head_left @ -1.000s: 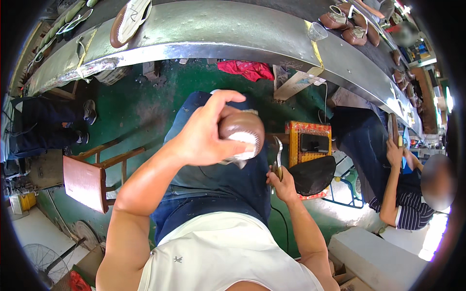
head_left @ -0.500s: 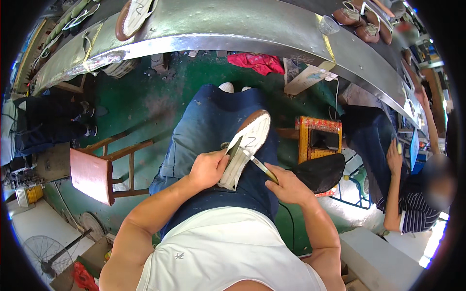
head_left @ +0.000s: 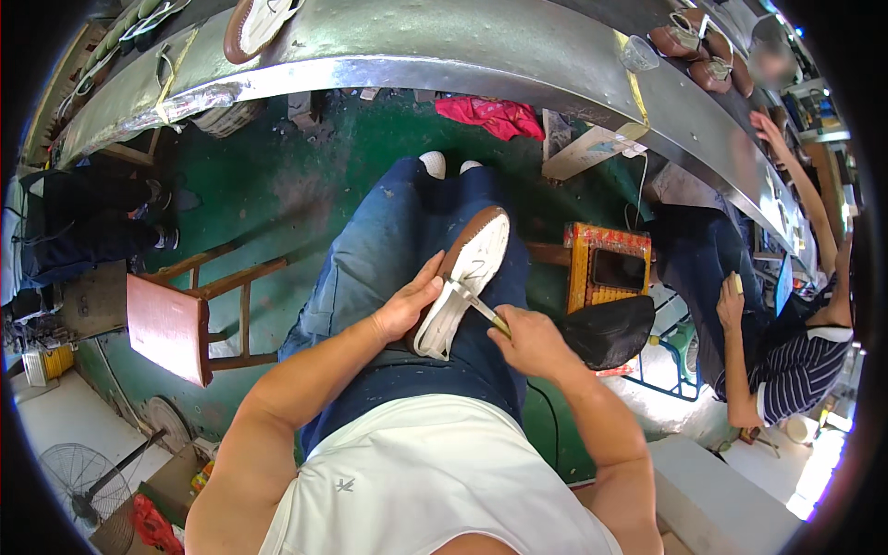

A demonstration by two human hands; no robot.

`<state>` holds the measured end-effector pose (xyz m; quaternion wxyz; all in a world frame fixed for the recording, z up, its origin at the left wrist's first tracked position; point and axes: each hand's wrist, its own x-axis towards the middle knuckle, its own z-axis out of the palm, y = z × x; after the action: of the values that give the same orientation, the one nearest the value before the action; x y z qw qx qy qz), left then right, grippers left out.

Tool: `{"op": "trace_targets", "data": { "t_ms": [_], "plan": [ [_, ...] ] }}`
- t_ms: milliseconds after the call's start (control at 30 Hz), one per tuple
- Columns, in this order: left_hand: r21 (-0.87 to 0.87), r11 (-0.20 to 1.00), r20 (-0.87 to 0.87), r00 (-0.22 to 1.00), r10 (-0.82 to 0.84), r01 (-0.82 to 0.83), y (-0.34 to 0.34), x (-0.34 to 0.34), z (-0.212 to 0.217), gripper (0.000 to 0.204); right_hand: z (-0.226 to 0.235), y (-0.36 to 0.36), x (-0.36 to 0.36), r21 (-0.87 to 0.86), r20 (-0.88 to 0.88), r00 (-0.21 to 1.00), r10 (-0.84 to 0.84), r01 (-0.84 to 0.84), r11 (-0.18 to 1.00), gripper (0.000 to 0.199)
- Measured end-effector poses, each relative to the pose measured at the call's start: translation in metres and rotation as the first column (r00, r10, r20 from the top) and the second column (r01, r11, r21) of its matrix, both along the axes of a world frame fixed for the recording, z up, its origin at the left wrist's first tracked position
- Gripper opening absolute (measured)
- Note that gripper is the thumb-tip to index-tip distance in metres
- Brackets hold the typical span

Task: Using pliers and hand tools to pull and secure the upper material of a shoe around a last on an assembly line.

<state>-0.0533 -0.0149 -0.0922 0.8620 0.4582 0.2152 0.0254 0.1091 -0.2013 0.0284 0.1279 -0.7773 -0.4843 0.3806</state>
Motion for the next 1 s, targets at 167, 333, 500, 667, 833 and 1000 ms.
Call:
{"op": "trace_targets", "data": {
  "t_ms": [167, 333, 500, 667, 833, 1000],
  "plan": [
    [0.480, 0.865, -0.102, 0.989, -0.106, 0.143, 0.010, 0.005, -0.008, 0.081, -0.027, -0.014, -0.035, 0.041, -0.176, 0.936, -0.305, 0.317, 0.948, 0.036],
    [0.600, 0.790, -0.120, 0.990, -0.072, 0.130, 0.001, 0.008, -0.009, 0.075, 0.006, -0.015, -0.005, 0.165, 0.137, 0.985, -0.102, 0.078, 0.983, 0.042],
    [0.545, 0.829, -0.138, 0.989, -0.058, 0.124, -0.001, 0.010, -0.005, 0.072, 0.013, -0.007, 0.008, 0.089, -0.051, 0.995, -0.083, 0.087, 0.992, 0.052],
    [0.471, 0.877, -0.107, 0.993, -0.052, 0.097, 0.002, 0.010, -0.005, 0.072, -0.022, -0.015, -0.001, 0.210, -0.074, 0.993, -0.094, 0.107, 0.972, 0.058],
    [0.447, 0.889, -0.091, 0.994, -0.065, 0.099, -0.001, 0.011, -0.002, 0.072, 0.017, 0.004, 0.031, -0.350, -0.618, 0.700, -0.359, 0.163, 0.922, 0.037],
    [0.599, 0.790, -0.098, 0.991, -0.087, 0.129, -0.004, 0.019, 0.009, 0.074, 0.023, 0.002, 0.024, 0.133, 0.203, 0.978, 0.045, -0.073, 0.988, 0.031]
  ]
}}
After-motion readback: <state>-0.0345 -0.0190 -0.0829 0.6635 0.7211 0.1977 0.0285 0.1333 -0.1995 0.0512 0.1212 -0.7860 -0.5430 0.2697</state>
